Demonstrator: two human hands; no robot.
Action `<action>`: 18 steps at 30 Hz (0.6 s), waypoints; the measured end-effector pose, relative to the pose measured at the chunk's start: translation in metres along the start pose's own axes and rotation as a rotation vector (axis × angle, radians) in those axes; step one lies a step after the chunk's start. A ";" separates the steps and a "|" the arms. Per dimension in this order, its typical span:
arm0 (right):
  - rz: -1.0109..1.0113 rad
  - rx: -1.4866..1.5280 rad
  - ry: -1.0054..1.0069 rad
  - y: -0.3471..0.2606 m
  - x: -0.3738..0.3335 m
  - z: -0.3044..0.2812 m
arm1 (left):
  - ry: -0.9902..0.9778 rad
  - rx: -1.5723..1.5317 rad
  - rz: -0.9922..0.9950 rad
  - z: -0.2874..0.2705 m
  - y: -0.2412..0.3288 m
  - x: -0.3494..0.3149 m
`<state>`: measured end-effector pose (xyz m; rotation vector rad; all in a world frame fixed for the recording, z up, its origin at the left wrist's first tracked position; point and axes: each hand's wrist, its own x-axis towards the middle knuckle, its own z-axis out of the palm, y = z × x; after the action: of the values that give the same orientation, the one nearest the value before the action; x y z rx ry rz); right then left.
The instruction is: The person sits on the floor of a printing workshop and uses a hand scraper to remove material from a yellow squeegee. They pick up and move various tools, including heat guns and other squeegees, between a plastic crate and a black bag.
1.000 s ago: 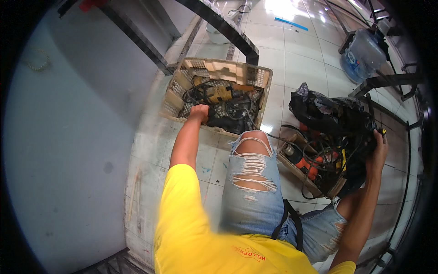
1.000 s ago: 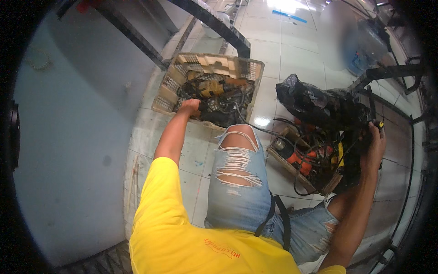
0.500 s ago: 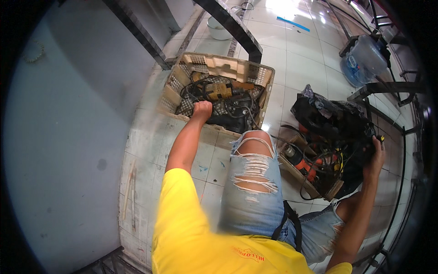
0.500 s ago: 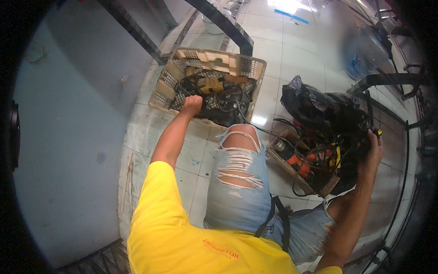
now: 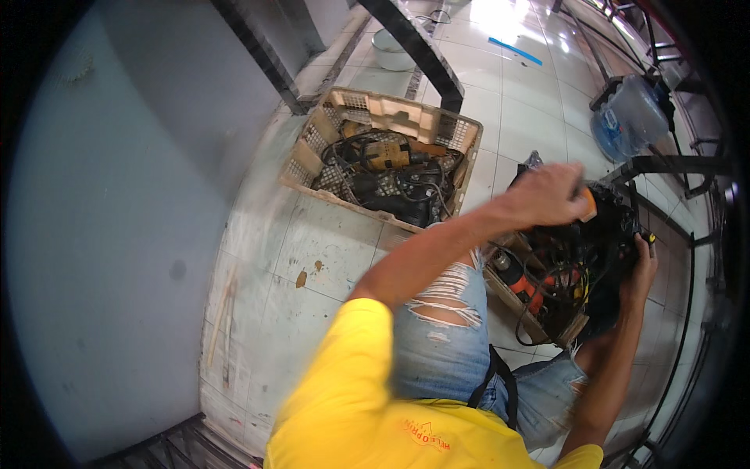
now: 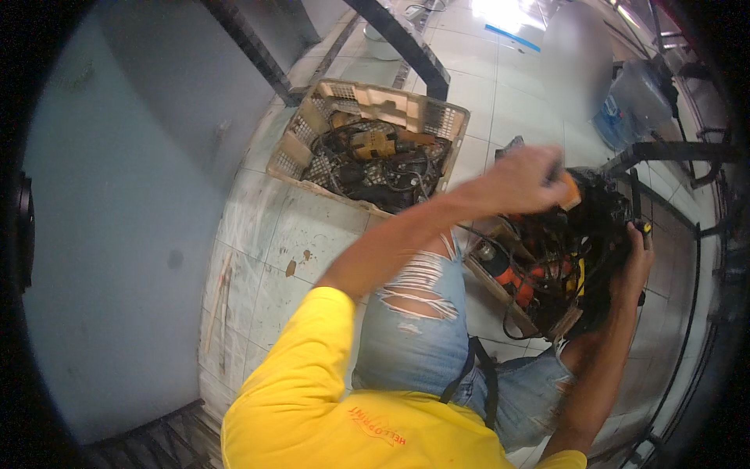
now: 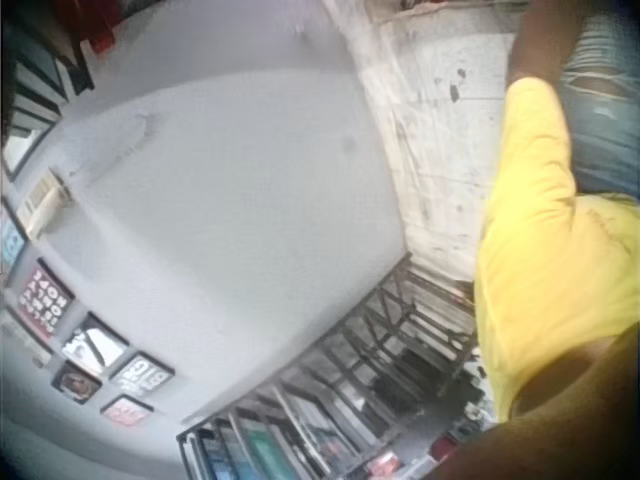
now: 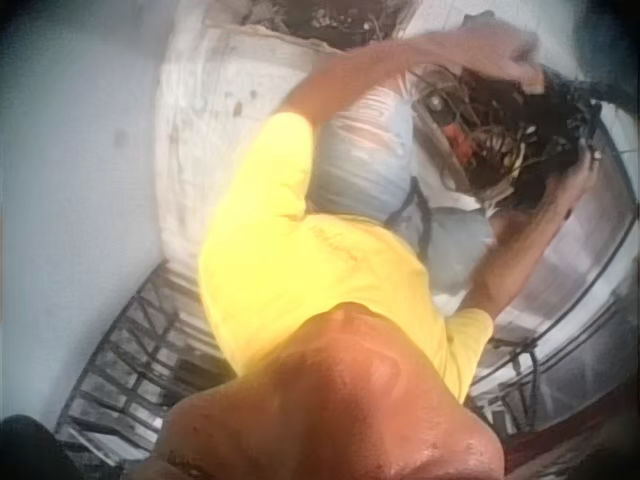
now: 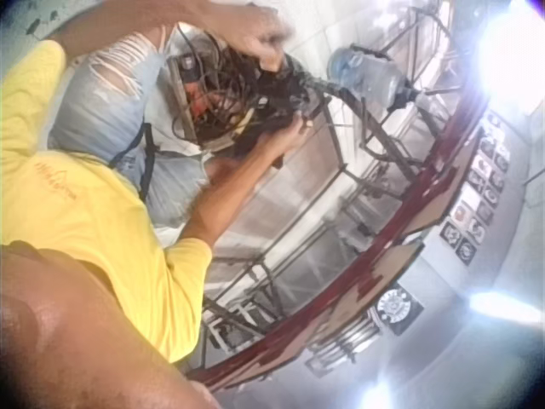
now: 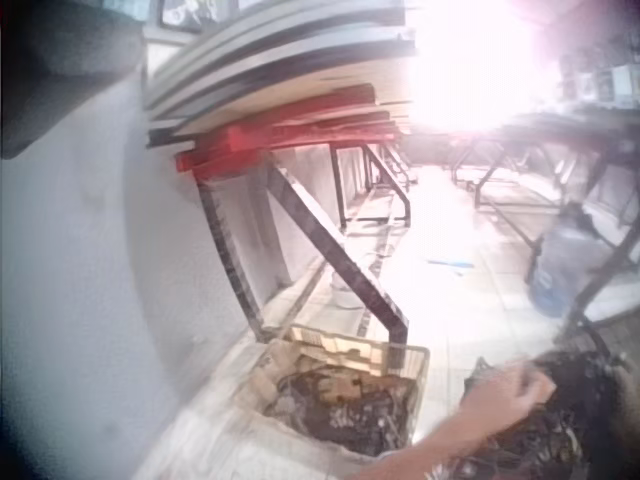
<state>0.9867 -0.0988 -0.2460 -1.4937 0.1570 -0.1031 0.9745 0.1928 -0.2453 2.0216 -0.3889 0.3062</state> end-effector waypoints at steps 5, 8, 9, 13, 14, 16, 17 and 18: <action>-0.035 -0.051 -0.093 -0.005 -0.003 -0.001 | -0.091 0.196 -0.359 0.139 -0.054 0.039; -0.033 -0.049 -0.074 -0.003 -0.006 -0.012 | 0.000 0.264 -0.411 0.169 -0.049 0.033; -0.037 -0.036 -0.079 -0.004 -0.010 -0.009 | 0.004 0.340 -0.336 0.173 -0.043 0.026; 0.003 -0.046 -0.007 -0.005 -0.008 -0.028 | 0.208 0.101 0.182 0.116 -0.002 0.000; 0.001 -0.036 0.023 -0.007 -0.006 -0.031 | 0.215 0.035 0.204 0.079 0.008 0.001; 0.001 -0.021 0.084 -0.007 -0.006 -0.036 | 0.322 0.073 0.206 0.029 -0.012 -0.002; 0.005 0.001 0.088 -0.008 -0.005 -0.034 | 0.438 0.022 0.158 0.012 -0.038 -0.003; 0.010 0.021 0.099 -0.008 -0.004 -0.033 | 0.514 -0.023 0.045 -0.002 -0.071 -0.004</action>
<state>0.9771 -0.1314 -0.2401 -1.4669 0.2420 -0.1706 0.9994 0.2262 -0.3030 1.8300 -0.1130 0.8217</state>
